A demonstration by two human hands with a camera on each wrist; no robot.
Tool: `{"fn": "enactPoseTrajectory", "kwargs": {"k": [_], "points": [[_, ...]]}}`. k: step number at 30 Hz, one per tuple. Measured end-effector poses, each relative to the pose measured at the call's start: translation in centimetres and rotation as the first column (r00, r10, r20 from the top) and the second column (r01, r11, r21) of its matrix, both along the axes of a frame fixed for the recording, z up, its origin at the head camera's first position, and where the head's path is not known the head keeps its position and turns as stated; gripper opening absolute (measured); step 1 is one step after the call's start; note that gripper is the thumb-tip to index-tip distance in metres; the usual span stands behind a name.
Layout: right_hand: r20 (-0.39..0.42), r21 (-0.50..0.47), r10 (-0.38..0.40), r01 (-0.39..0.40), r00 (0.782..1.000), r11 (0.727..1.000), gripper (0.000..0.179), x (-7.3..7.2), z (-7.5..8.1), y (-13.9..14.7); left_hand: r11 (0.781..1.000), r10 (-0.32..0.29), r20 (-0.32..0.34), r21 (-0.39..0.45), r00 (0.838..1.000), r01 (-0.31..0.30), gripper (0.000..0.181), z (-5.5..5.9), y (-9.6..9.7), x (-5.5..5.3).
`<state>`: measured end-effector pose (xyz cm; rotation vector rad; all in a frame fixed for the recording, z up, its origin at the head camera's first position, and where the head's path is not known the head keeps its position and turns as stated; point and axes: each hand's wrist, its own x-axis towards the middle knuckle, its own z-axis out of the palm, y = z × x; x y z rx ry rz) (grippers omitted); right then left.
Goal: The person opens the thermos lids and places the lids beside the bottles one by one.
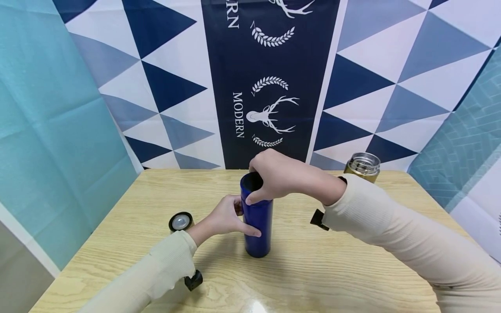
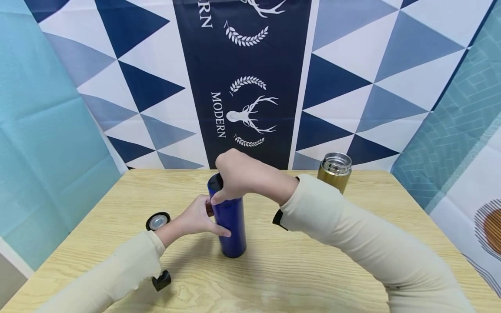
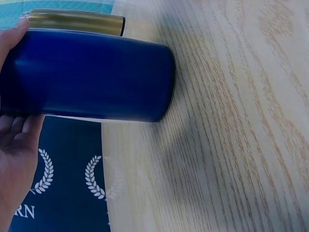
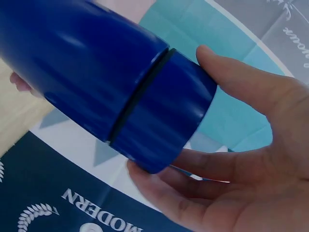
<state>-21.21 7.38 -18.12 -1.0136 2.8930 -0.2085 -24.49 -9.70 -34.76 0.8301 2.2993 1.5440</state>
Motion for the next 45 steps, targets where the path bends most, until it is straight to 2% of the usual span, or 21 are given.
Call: {"fn": "enactPoseTrajectory", "kwargs": {"k": [5, 16, 29, 38, 45], "points": [[-0.005, -0.041, 0.043, -0.044, 0.999, 0.998, 0.046, -0.3, -0.1, 0.3, 1.000, -0.010, 0.005, 0.010, 1.000, 0.010, 0.056, 0.0, 0.0, -0.1], [-0.011, -0.052, 0.181, -0.181, 0.983, 0.982, 0.047, -1.2, 0.0, 0.9, 0.999, -0.028, 0.003, 0.028, 1.000, 0.027, 0.055, -0.1, -0.1, -0.2], [0.019, 0.015, 0.231, -0.231, 0.973, 0.973, 0.058, -1.9, 0.3, 1.0, 0.999, -0.026, 0.007, 0.025, 1.000, 0.026, 0.053, 0.0, -0.1, -0.2], [0.059, 0.028, 0.328, -0.330, 0.943, 0.944, 0.051, -2.5, 0.8, 1.2, 0.999, -0.030, 0.015, 0.020, 0.999, 0.029, 0.056, -0.2, -0.1, -0.3], [0.105, 0.019, 0.370, -0.374, 0.923, 0.927, 0.053, -2.9, 1.1, 1.3, 0.999, -0.036, 0.021, 0.022, 0.999, 0.035, 0.059, -0.2, -0.2, -0.4]]}}
